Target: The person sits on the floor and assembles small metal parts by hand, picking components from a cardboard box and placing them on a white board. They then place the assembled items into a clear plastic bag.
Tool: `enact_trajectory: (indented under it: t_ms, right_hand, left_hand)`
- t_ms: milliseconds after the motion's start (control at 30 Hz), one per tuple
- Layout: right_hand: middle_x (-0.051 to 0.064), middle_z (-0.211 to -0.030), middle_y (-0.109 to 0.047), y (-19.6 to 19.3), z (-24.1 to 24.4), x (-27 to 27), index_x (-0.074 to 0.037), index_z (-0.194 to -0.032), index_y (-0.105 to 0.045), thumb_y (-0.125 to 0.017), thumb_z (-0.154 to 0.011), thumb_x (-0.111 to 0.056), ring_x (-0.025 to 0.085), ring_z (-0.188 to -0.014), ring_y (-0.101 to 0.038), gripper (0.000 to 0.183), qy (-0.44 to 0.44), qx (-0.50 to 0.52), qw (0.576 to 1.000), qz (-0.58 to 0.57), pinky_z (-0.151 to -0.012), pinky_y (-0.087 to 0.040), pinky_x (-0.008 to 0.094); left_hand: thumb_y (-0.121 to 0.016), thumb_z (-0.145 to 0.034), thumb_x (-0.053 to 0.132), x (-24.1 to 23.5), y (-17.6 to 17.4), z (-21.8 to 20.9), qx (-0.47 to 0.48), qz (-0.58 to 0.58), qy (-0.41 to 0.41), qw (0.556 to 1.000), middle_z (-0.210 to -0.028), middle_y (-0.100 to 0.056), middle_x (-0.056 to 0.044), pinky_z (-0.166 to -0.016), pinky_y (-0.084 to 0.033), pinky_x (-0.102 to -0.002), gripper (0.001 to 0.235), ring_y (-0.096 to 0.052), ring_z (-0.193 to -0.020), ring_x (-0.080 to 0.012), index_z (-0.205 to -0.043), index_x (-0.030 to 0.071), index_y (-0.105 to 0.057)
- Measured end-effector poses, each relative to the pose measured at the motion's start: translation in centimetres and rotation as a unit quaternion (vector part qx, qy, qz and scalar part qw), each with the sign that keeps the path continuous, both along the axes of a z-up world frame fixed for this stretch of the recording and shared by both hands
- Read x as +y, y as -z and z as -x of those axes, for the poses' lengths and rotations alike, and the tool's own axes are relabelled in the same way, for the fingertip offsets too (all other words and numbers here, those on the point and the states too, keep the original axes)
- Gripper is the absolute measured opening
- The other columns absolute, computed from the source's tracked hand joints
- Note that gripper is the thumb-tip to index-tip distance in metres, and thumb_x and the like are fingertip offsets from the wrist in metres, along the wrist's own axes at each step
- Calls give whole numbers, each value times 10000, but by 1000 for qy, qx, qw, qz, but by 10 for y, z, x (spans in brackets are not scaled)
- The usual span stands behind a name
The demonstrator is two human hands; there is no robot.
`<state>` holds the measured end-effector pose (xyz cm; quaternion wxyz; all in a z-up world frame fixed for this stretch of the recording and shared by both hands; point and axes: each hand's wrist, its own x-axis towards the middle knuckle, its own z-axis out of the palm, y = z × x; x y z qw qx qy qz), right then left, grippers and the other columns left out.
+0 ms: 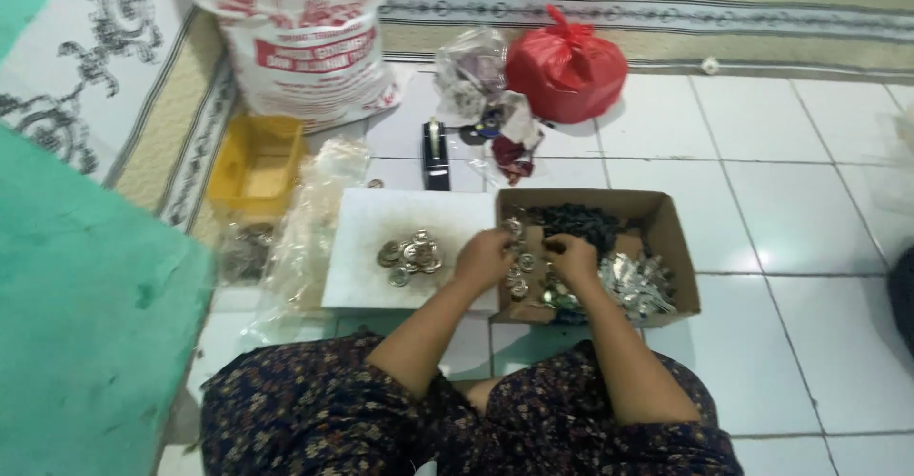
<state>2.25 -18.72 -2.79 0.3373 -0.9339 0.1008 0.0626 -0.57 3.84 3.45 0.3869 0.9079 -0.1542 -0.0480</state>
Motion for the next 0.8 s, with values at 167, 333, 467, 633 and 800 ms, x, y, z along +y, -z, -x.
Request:
enact_trajectory:
  t_ms: [167, 333, 467, 633, 800]
  right_hand:
    - [152, -1080, -781, 39, 31, 1, -139, -1138, -790, -755, -838, -128, 373, -1086, -717, 302, -66, 60, 994, 69, -950, -587, 462]
    - [182, -1087, -771, -27, 61, 38, -74, -1103, -784, -673, -860, -126, 383, -1082, -725, 272, -179, 118, 964, 154, -957, -590, 486]
    - [218, -1022, -758, 1, 50, 34, -30, -1051, -773, -668, -839, -176, 420, -1024, -721, 278, -200, 57, 975, 83, -900, -593, 511]
    - [219, -955, -750, 14, 49, 30, -16, -1005, -764, -692, -843, -195, 414, -979, -731, 252, -197, 34, 978, 67, -859, -599, 498]
    - [259, -967, -746, 18, 48, 32, 64, -990, -726, -609, -893, -80, 402, -978, -734, 209, -144, 16, 986, 79, -866, -603, 456]
  left_hand:
    - [-730, -844, 88, -71, 37, -2, -74, -257, 86, 960, -828, -744, -120, -755, -569, -370, 85, -725, -827, -279, -896, 59, -790]
    - [-791, -772, 139, -94, 111, -14, -146, -442, 116, 878, -718, -677, -45, -702, -402, -388, 59, -642, -713, -224, -804, 161, -746]
    - [-702, -867, 168, -93, 118, -11, -94, -485, 104, 863, -796, -708, -1, -740, -339, -351, 34, -649, -729, -164, -875, 161, -734]
    - [-711, -858, 145, -91, 150, -18, -129, -456, 54, 879, -631, -640, -5, -666, -321, -321, 141, -597, -608, -156, -719, 168, -695]
    - [-726, -806, 9, -84, 113, -15, -130, -346, 71, 926, -556, -625, -39, -660, -398, -353, 203, -608, -541, -201, -638, 117, -687]
